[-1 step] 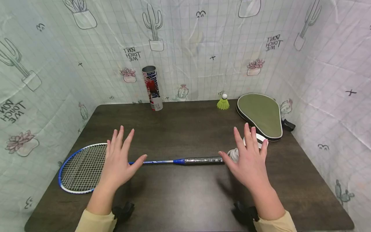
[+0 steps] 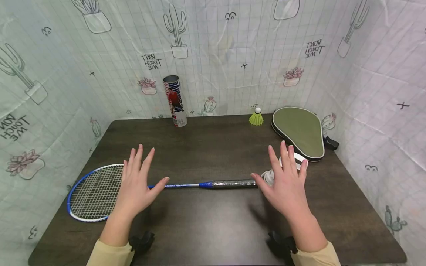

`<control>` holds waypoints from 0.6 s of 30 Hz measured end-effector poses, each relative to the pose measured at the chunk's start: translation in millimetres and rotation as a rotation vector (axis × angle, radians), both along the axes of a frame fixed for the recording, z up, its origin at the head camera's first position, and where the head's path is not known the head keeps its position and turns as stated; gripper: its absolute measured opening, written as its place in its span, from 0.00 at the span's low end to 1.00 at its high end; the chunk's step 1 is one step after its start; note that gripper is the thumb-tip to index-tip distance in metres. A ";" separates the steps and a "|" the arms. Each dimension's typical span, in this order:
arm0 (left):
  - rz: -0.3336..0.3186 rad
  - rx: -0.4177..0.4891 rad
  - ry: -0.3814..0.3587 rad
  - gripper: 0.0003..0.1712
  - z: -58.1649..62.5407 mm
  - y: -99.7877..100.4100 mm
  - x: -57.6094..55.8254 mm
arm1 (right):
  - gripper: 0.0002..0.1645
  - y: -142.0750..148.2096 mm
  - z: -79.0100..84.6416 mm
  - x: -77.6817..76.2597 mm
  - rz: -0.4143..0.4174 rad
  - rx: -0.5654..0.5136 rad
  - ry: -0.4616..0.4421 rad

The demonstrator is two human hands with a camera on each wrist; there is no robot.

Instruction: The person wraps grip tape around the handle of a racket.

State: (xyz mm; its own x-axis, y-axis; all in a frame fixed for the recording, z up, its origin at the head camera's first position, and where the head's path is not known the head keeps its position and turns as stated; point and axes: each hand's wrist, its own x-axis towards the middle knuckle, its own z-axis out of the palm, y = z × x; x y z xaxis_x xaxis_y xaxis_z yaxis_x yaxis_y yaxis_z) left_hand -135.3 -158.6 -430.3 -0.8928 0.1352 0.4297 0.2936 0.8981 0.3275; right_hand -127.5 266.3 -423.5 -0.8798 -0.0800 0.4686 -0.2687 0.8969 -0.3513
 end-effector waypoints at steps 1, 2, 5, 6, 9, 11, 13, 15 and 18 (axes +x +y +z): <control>0.000 -0.001 0.002 0.56 0.3 -0.5 0.2 | 0.57 -0.3 -0.4 0.3 0.000 -0.003 -0.001; -0.001 -0.001 0.002 0.56 0.7 -1.0 0.6 | 0.57 -0.7 -0.9 0.7 0.000 -0.005 -0.003; 0.000 0.001 0.004 0.55 0.9 -1.0 0.4 | 0.56 -0.1 -3.0 0.4 0.001 -0.012 -0.011; 0.000 0.005 0.003 0.55 1.1 -0.9 0.1 | 0.56 0.0 -3.6 0.1 0.003 -0.016 -0.013; -0.005 0.006 -0.003 0.54 0.8 0.3 -1.1 | 0.55 -0.5 -5.1 -1.2 0.014 -0.031 -0.009; -0.007 0.002 -0.021 0.54 0.1 1.5 -1.8 | 0.54 -1.0 -5.9 -2.3 0.021 -0.040 -0.003; -0.007 -0.004 -0.041 0.54 -1.2 2.6 -2.5 | 0.54 -0.6 -6.9 -4.0 0.022 -0.045 -0.001; -0.005 -0.008 -0.057 0.55 -2.2 3.1 -3.5 | 0.53 2.0 -7.2 -6.9 0.016 -0.043 -0.003; 0.004 -0.016 -0.058 0.55 -2.2 2.5 -5.9 | 0.51 11.1 -5.1 -14.5 0.000 -0.022 -0.025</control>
